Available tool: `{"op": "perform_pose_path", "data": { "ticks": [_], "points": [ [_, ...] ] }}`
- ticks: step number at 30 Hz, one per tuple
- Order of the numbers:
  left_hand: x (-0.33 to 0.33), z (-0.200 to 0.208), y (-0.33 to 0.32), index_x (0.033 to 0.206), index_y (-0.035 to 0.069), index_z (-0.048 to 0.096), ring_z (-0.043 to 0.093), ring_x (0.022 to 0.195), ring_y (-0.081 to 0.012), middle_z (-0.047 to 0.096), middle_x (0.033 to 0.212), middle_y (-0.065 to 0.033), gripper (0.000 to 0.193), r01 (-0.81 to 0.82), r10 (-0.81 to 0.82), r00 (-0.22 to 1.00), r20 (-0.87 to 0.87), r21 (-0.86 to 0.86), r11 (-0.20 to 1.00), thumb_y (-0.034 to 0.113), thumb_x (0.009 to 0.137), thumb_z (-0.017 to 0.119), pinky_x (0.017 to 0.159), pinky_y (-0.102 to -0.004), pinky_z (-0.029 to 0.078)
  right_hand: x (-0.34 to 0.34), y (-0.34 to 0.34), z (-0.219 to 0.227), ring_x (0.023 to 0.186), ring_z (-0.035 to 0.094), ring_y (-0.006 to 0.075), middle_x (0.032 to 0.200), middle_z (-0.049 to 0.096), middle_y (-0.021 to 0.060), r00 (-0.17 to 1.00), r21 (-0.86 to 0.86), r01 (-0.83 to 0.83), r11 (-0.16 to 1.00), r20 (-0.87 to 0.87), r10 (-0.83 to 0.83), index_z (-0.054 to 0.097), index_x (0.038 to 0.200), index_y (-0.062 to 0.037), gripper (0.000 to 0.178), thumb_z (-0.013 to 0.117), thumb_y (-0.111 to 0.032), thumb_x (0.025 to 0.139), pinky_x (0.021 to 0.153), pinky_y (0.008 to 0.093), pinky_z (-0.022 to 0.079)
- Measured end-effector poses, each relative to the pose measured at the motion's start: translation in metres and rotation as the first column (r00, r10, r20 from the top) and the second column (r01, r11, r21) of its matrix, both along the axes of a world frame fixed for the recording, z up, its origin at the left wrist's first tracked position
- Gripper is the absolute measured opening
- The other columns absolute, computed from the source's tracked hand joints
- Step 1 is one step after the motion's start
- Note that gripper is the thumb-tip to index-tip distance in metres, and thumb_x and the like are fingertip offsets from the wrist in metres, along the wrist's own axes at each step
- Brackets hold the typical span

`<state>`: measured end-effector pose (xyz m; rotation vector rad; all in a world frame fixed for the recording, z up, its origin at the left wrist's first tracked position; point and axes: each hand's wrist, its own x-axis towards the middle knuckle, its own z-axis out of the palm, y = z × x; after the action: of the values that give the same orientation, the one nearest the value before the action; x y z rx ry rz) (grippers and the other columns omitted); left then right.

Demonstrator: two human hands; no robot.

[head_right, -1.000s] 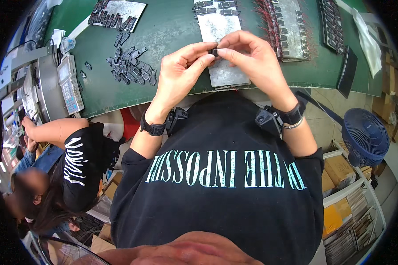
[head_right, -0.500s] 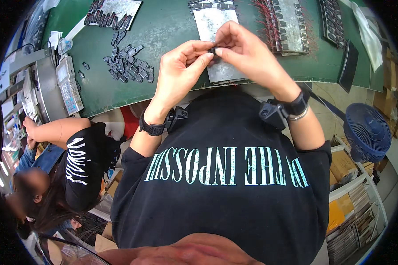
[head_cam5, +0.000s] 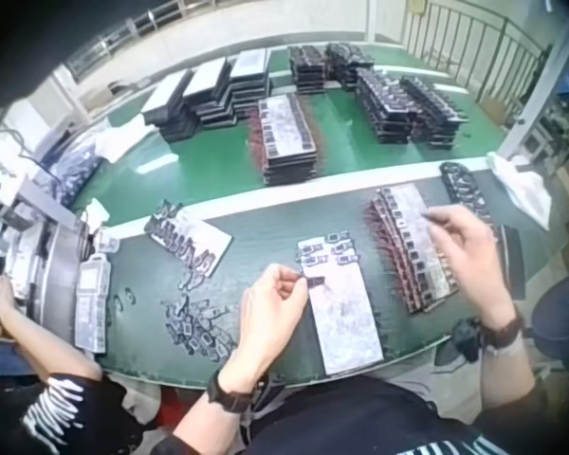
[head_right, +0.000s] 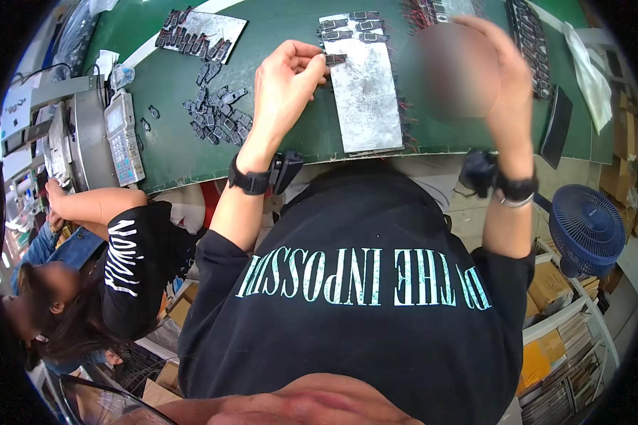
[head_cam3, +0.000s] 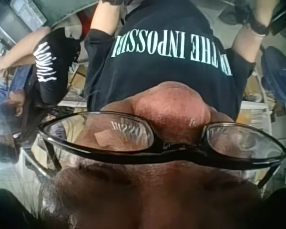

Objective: Picking small black components and placing them precisely onto a white adhesive strip for assembly.

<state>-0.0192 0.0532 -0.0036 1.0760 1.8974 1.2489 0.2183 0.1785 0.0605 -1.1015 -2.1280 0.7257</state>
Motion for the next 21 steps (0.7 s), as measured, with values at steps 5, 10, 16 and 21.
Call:
{"op": "perform_pose_path", "data": {
  "ticks": [5,10,16,21],
  "points": [
    [0.001,-0.009,0.018,0.09,0.0,0.064,0.07,0.071,-0.0323,0.071,0.077,-0.015,0.017,-0.035,0.042,0.968,-0.246,0.033,0.999,0.016,0.085,0.064,0.069,-0.0406,0.055,0.042,0.059,-0.032,0.095,0.063,0.0126,0.116,0.067,0.0043,0.976,0.102,-0.024,0.994,0.217,0.001,0.068,0.12,-0.0036,0.026,0.062,-0.011,0.096,0.088,0.0244,0.048],
    [-0.002,-0.013,0.019,0.093,0.001,0.067,0.071,0.071,-0.028,0.072,0.079,-0.0147,0.019,-0.1,0.104,0.934,-0.342,0.03,0.995,0.018,0.087,0.066,0.068,-0.0363,0.054,0.05,0.078,-0.048,0.097,0.063,0.0157,0.114,0.067,0.0074,0.951,0.122,-0.124,0.985,0.297,0.083,0.067,0.118,-0.0023,0.023,0.06,-0.009,0.096,0.088,0.0249,0.048],
    [-0.026,0.018,-0.029,0.096,0.009,0.071,0.067,0.087,-0.0283,0.069,0.091,-0.0076,0.014,-0.062,0.122,0.642,-0.757,0.107,0.992,0.017,0.085,0.07,0.074,-0.0392,0.055,0.048,0.081,-0.034,0.098,0.063,0.015,0.11,0.066,0.0071,0.927,0.11,-0.157,0.982,0.358,0.108,0.065,0.112,-0.0002,0.018,0.06,-0.009,0.097,0.087,0.0248,0.048],
    [-0.068,0.022,-0.078,0.1,0.01,0.071,0.06,0.098,-0.0262,0.066,0.098,-0.0047,0.019,-0.147,-0.066,0.488,-0.871,-0.156,0.977,0.013,0.081,0.073,0.078,-0.0373,0.054,0.05,0.09,-0.037,0.095,0.062,0.0133,0.106,0.066,0.0064,0.915,0.038,-0.165,0.986,0.379,0.139,0.062,0.112,-0.0006,0.017,0.06,-0.009,0.097,0.085,0.0244,0.047]
  ]
}}
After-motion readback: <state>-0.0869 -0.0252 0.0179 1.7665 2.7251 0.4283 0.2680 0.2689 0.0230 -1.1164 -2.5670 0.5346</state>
